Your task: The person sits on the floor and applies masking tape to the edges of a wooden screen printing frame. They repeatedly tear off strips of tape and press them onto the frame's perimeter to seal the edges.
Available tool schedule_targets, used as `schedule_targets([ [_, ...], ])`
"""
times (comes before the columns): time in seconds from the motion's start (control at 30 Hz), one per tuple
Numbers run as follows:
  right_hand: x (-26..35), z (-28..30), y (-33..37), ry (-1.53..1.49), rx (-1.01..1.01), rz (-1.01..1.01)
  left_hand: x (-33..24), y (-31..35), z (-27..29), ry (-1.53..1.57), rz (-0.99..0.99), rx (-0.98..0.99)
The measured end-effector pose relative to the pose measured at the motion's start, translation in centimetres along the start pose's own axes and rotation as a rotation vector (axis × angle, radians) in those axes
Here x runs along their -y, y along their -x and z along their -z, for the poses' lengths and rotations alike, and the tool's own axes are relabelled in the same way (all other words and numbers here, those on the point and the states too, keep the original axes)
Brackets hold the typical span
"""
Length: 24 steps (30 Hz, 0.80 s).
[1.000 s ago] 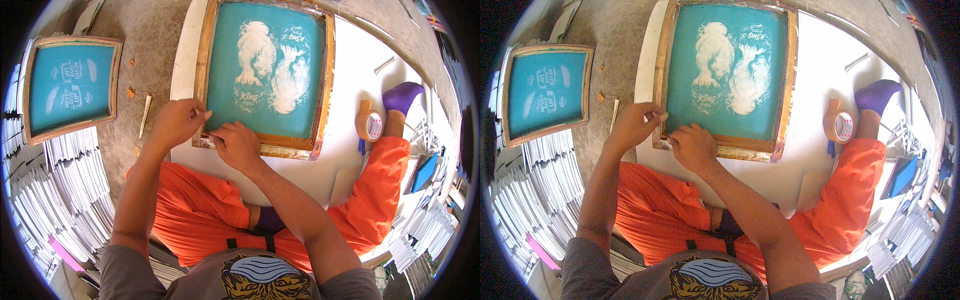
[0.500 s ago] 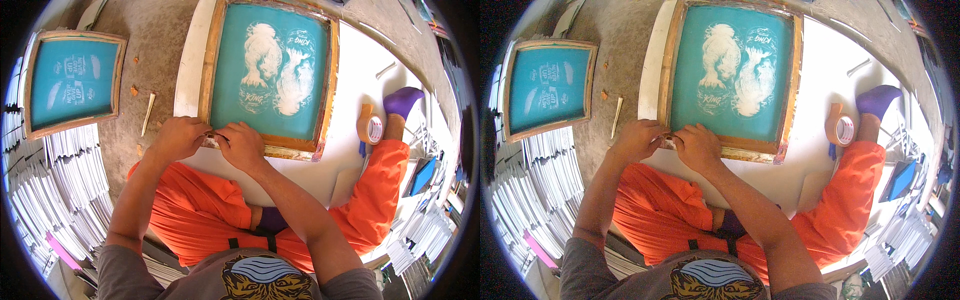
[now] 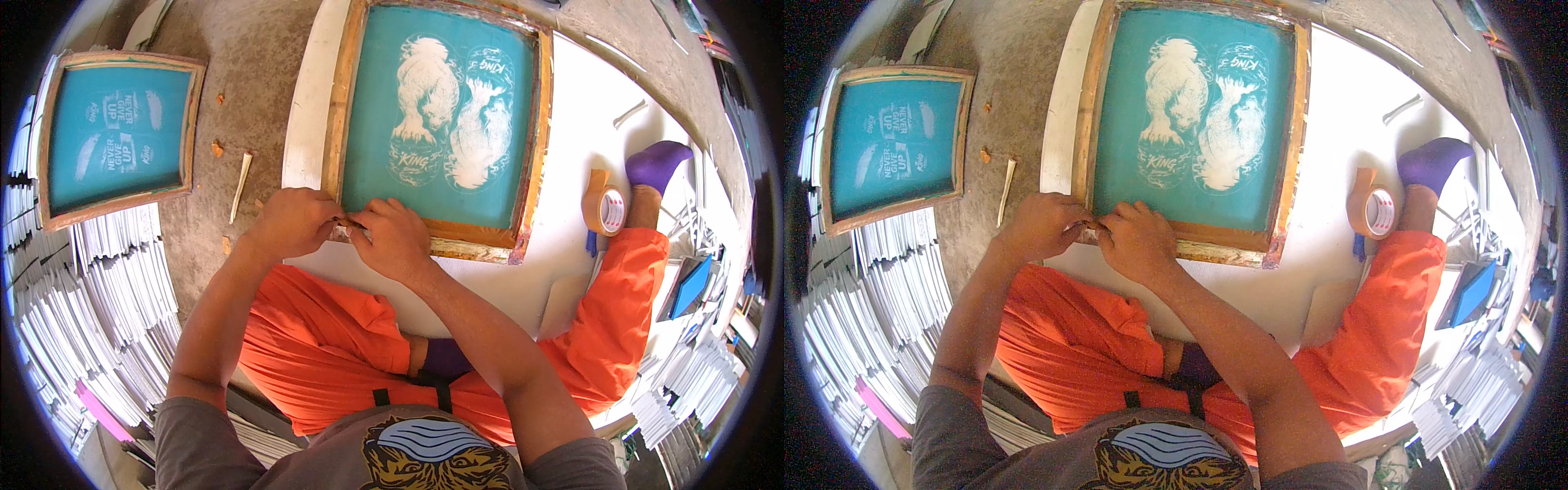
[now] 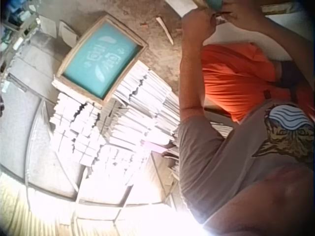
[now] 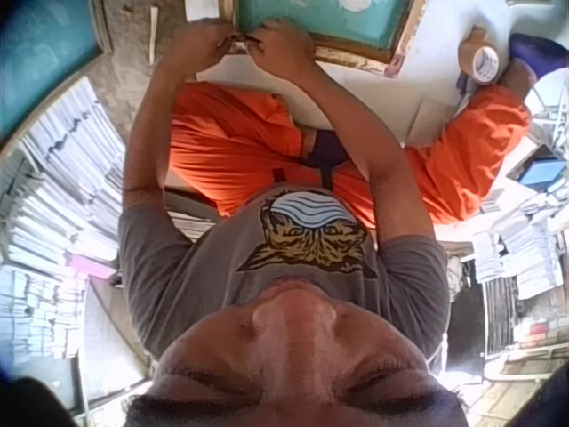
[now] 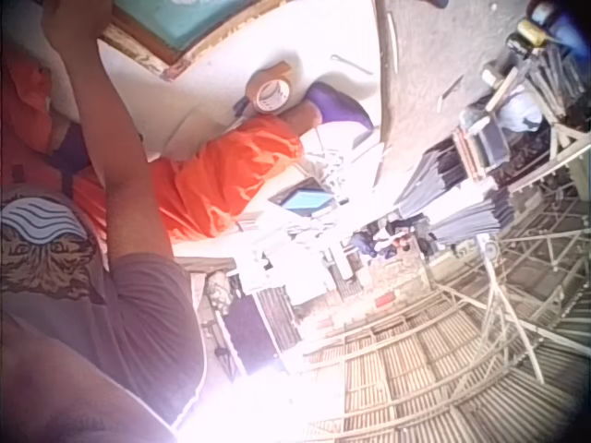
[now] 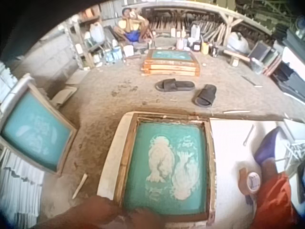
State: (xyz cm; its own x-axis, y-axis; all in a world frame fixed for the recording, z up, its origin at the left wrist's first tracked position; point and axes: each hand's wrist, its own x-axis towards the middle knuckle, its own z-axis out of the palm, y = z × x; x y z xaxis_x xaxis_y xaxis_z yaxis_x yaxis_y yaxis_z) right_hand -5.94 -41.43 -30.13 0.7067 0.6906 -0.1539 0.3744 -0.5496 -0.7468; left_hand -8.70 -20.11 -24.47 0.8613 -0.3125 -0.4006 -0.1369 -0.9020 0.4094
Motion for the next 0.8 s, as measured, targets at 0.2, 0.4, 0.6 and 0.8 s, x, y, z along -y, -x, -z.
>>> schedule_targets([
  [0.2,0.3,0.6,-0.1,0.005,0.093,-0.012,-0.3,-0.3,0.5,-0.018,-0.009,0.022],
  [0.4,0.4,0.2,-0.2,0.074,0.125,-0.005,-0.6,-0.2,1.1,0.013,0.027,0.080],
  [0.6,0.8,-0.1,-0.3,0.106,0.103,0.009,-0.3,1.5,0.8,0.300,0.163,-0.037],
  [0.8,1.1,-0.9,-0.5,0.112,0.093,0.004,-0.1,2.4,-0.6,0.480,0.158,-0.141],
])
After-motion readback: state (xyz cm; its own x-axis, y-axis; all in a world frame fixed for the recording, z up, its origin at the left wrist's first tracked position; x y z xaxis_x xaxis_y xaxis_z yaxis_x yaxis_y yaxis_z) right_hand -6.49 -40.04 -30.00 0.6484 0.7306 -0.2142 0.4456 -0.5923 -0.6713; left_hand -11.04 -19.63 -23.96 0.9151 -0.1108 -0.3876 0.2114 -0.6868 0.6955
